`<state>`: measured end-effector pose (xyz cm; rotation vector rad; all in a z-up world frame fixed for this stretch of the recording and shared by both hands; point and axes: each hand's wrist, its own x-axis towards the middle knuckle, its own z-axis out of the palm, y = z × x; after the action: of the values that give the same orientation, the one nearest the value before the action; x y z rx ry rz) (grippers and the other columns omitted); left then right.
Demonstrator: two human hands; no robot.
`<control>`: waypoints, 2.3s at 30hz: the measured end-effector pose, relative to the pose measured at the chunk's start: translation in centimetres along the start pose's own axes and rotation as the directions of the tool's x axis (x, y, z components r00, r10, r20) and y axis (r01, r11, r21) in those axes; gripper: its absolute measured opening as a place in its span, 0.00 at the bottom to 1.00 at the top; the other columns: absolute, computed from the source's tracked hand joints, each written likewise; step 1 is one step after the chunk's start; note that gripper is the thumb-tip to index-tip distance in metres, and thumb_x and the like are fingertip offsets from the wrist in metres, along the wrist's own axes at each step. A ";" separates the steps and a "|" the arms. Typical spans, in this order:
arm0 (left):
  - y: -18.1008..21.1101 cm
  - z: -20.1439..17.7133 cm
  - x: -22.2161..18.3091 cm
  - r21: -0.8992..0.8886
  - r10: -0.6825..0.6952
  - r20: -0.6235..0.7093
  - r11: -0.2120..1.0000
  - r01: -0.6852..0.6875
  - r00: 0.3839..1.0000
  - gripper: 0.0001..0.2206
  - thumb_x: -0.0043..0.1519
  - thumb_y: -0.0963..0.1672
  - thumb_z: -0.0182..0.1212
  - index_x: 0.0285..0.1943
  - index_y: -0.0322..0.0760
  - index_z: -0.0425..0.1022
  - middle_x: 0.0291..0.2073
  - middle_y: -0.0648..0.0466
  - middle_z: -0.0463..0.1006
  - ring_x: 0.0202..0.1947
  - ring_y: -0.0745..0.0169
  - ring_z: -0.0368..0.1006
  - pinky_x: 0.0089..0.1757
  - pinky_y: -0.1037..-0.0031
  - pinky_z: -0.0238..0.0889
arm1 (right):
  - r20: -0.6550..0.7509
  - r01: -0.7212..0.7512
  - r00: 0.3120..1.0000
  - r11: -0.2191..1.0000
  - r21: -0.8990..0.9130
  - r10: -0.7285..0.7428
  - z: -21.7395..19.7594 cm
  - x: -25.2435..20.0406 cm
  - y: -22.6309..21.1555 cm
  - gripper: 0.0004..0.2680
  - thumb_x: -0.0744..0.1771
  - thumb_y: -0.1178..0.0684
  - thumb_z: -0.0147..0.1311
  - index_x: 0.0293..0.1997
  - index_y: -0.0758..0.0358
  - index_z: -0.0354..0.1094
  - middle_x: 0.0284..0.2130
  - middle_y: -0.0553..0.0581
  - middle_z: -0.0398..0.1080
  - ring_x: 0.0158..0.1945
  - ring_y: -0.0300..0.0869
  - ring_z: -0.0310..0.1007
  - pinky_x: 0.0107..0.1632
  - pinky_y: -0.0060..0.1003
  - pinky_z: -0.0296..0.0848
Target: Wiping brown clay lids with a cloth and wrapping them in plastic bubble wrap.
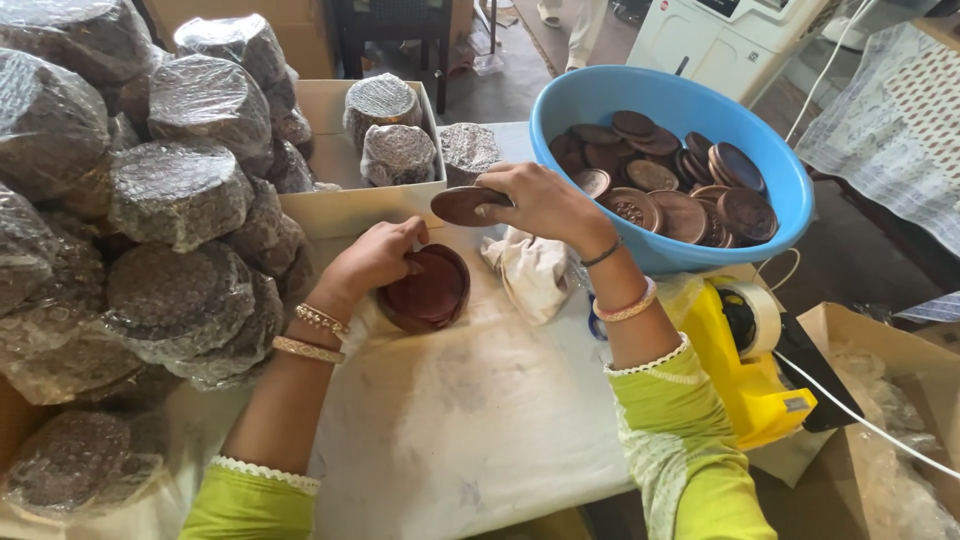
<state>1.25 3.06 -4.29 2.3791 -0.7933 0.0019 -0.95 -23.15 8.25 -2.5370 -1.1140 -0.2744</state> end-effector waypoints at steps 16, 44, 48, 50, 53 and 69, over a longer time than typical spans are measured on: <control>0.4 -0.3 1.2 -0.269 0.066 -0.341 0.949 -0.164 0.938 0.15 0.53 0.30 0.52 0.45 0.34 0.70 0.38 0.45 0.77 0.43 0.49 0.77 0.43 0.64 0.72 | 0.050 -0.092 0.994 0.985 -0.143 0.100 1.8 0.5 -1.0 0.11 0.62 0.50 0.61 0.43 0.63 0.71 0.40 0.61 0.74 0.45 0.57 0.75 0.46 0.51 0.72; 7.2 0.8 1.5 -0.967 -0.053 -0.164 -0.191 -0.171 0.985 0.24 0.69 0.57 0.42 0.73 0.55 0.57 0.56 0.52 0.73 0.53 0.56 0.74 0.52 0.57 0.73 | -0.372 0.131 0.923 0.990 0.053 -0.102 0.6 0.2 -5.3 0.10 0.63 0.57 0.62 0.44 0.66 0.65 0.30 0.59 0.69 0.30 0.48 0.73 0.35 0.40 0.72; 5.7 1.8 1.5 -0.880 -0.019 -0.301 -0.380 -0.286 0.953 0.27 0.76 0.54 0.47 0.83 0.51 0.56 0.61 0.48 0.72 0.61 0.53 0.71 0.58 0.57 0.66 | -0.278 0.271 0.919 0.960 -0.068 -0.279 1.3 0.6 -6.0 0.16 0.62 0.53 0.65 0.50 0.67 0.66 0.36 0.60 0.68 0.42 0.52 0.72 0.46 0.45 0.72; 6.1 0.6 1.2 -0.876 -0.021 -0.336 -0.361 -0.320 0.942 0.27 0.73 0.54 0.47 0.81 0.49 0.56 0.61 0.46 0.73 0.61 0.51 0.71 0.58 0.50 0.67 | -0.200 0.256 0.943 0.964 -0.070 -0.265 0.5 0.3 -5.2 0.17 0.62 0.48 0.68 0.46 0.65 0.65 0.38 0.60 0.68 0.45 0.53 0.71 0.50 0.47 0.71; 5.5 -0.5 0.9 -0.879 -0.009 -0.368 -0.321 -0.351 0.930 0.28 0.69 0.53 0.47 0.79 0.47 0.56 0.61 0.46 0.72 0.60 0.46 0.72 0.58 0.44 0.69 | 0.019 0.136 0.991 0.986 -0.097 -0.135 0.0 -0.7 -2.8 0.20 0.60 0.43 0.71 0.46 0.62 0.65 0.42 0.60 0.67 0.51 0.55 0.68 0.54 0.49 0.69; 3.3 1.4 2.3 -0.889 -0.195 -0.332 -0.261 -0.376 0.923 0.26 0.65 0.53 0.43 0.74 0.50 0.63 0.57 0.45 0.75 0.54 0.41 0.74 0.50 0.46 0.70 | -0.060 -0.261 0.962 0.962 0.084 0.266 -0.5 -0.3 0.3 0.21 0.63 0.52 0.64 0.60 0.64 0.64 0.52 0.64 0.73 0.57 0.51 0.75 0.61 0.40 0.72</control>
<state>1.07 -1.00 -3.11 0.5163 -0.3844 -0.1020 -0.91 -23.76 8.52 -2.5496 -0.7337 -0.2445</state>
